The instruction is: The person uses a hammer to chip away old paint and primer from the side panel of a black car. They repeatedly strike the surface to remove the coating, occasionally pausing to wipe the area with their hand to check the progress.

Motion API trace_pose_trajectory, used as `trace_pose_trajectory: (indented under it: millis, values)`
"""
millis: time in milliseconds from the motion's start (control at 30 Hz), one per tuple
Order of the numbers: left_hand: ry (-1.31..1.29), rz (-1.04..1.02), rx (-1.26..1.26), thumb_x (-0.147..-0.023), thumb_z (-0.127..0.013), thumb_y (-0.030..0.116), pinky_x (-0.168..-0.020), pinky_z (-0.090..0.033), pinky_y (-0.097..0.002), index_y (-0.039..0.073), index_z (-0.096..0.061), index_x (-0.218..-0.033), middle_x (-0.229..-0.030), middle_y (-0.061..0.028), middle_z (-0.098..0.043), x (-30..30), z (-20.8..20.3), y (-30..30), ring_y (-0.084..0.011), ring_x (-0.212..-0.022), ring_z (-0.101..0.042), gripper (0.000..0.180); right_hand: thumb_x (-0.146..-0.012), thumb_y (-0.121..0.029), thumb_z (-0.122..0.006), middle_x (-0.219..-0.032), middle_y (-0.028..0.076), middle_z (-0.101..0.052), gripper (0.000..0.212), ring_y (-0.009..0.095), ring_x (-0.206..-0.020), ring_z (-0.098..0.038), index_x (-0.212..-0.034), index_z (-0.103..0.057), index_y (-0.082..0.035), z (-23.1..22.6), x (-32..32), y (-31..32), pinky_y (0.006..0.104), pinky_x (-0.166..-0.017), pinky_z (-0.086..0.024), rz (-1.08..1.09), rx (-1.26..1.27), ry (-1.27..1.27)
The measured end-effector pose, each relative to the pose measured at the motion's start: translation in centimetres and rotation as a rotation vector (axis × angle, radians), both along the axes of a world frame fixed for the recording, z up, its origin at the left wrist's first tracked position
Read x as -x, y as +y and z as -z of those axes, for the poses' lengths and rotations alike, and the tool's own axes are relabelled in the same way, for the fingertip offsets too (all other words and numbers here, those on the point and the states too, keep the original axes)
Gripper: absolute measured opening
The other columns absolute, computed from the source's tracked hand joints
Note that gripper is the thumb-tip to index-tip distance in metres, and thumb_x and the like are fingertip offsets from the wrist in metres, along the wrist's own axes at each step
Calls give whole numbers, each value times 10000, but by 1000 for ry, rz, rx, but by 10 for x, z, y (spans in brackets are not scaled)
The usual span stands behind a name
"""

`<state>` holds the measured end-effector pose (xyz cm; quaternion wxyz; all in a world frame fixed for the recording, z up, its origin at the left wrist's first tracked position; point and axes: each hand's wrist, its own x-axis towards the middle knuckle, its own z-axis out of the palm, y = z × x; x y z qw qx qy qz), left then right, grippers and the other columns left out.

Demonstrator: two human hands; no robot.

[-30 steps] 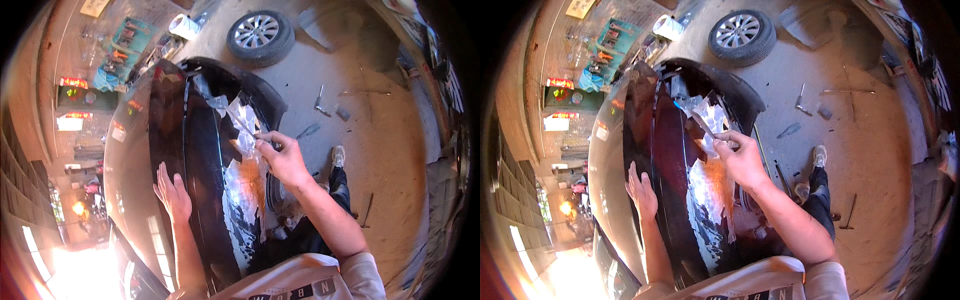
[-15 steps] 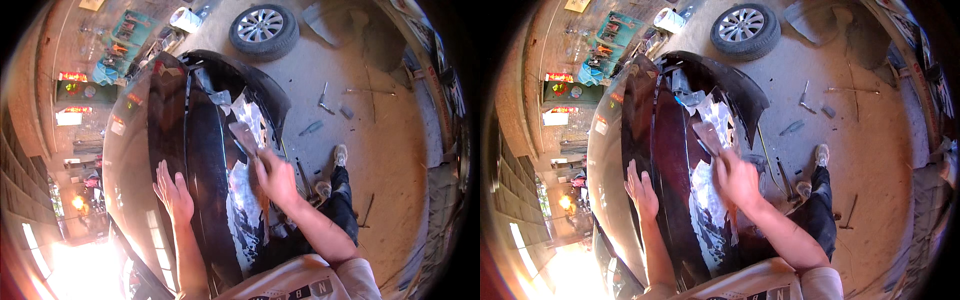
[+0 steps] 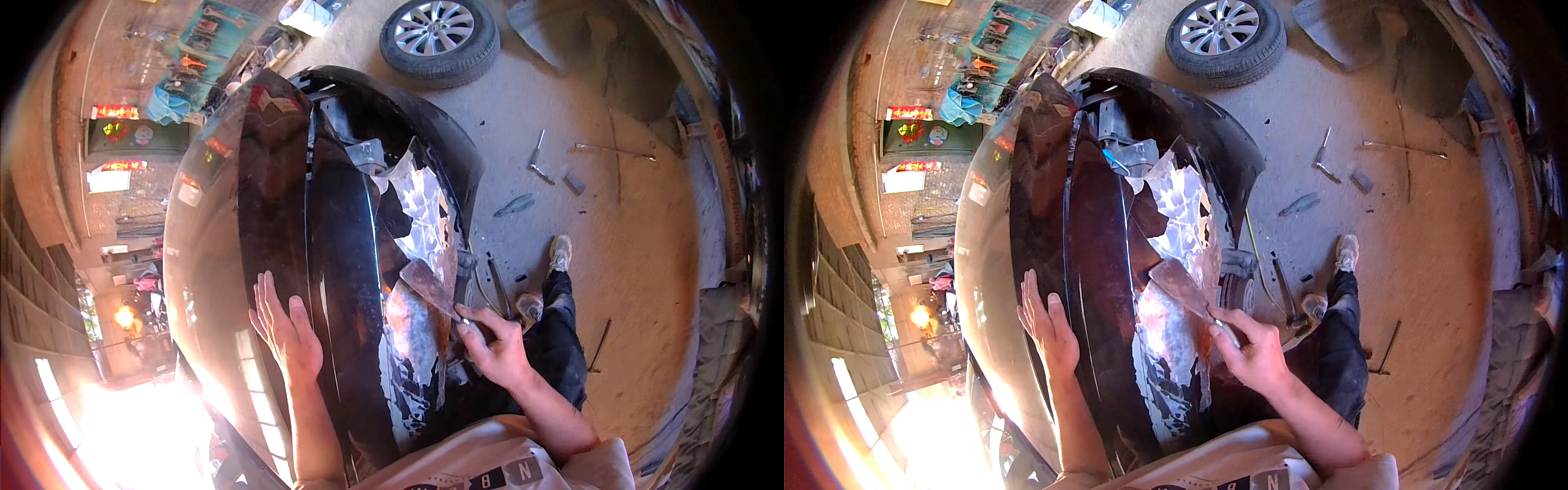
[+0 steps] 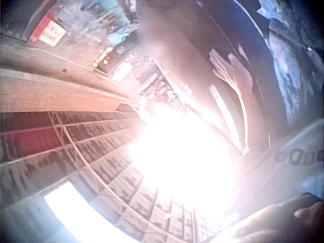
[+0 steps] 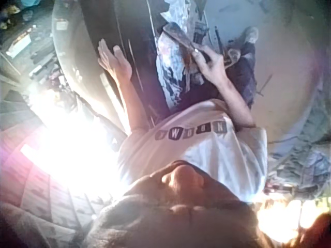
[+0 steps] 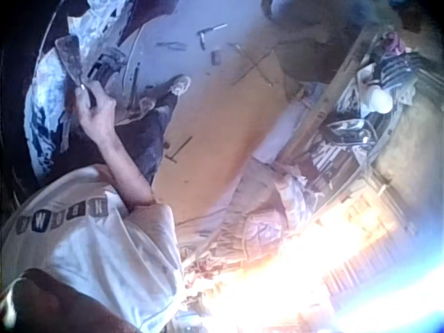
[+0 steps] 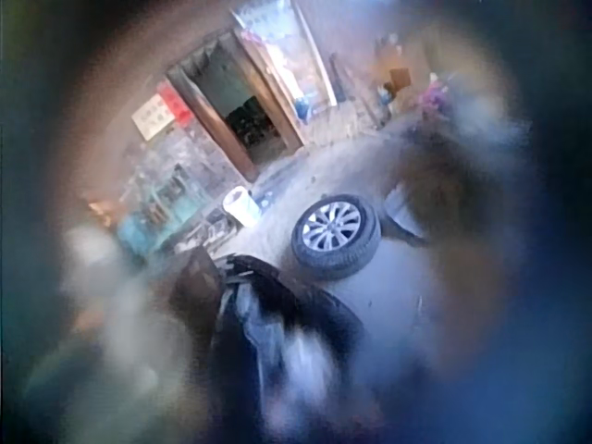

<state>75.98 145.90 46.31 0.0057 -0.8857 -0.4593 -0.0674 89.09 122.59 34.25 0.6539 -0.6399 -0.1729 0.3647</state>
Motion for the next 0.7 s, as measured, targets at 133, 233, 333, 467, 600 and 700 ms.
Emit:
trace_pose_trajectory:
  millis: [133,233,333,467,600,700]
  values:
    - [24,5,-15,-1024,-375,272,-1191,-92,-567,48,-316,-1519,-1559,-171,-345,-3,-1,-1,-357,-1477,-249,547,-918,-84,-668,-768,57,-651,239,63,-674,-552,-1126,-674,34,2,-14,25,238,-603,-458,-84,62,-64]
    - [10,3,-9,-1024,-375,265,-1192,-88,-567,42,-313,-1518,-1560,-169,-343,-2,-3,-2,-358,-1477,-247,546,-905,-138,-681,-878,141,-701,245,137,-624,-623,-1102,-678,9,-5,-14,21,301,-598,-505,-11,10,-8]
    - [-11,-13,5,-1023,-376,255,-1194,-87,-566,37,-313,-1517,-1561,-167,-345,3,-2,-4,-352,-1476,-251,544,-906,-160,-678,-999,173,-728,280,224,-792,-741,-1137,-677,-3,-6,-4,6,331,-687,-556,-51,-5,-59]
    - [-4,1,7,-1026,-374,264,-1196,-91,-561,38,-307,-1520,-1563,-166,-344,-3,1,-3,-347,-1476,-253,547,-905,-89,-680,-914,139,-728,207,102,-813,-655,-1080,-689,21,-5,-23,32,289,-736,-536,-37,-37,-180]
    - [5,-11,9,-1031,-369,276,-1198,-90,-562,38,-299,-1523,-1567,-162,-338,-8,-1,-5,-346,-1477,-251,551,-906,-103,-677,-892,141,-712,204,118,-799,-655,-1058,-682,33,-2,-37,24,305,-733,-531,-33,-73,-69]
    - [-3,-21,-2,-1035,-361,275,-1198,-90,-562,42,-298,-1524,-1567,-165,-338,1,-2,-5,-348,-1477,-250,546,-907,-108,-674,-876,163,-701,209,140,-780,-666,-1068,-684,25,-10,-25,21,305,-715,-526,3,-88,-143]
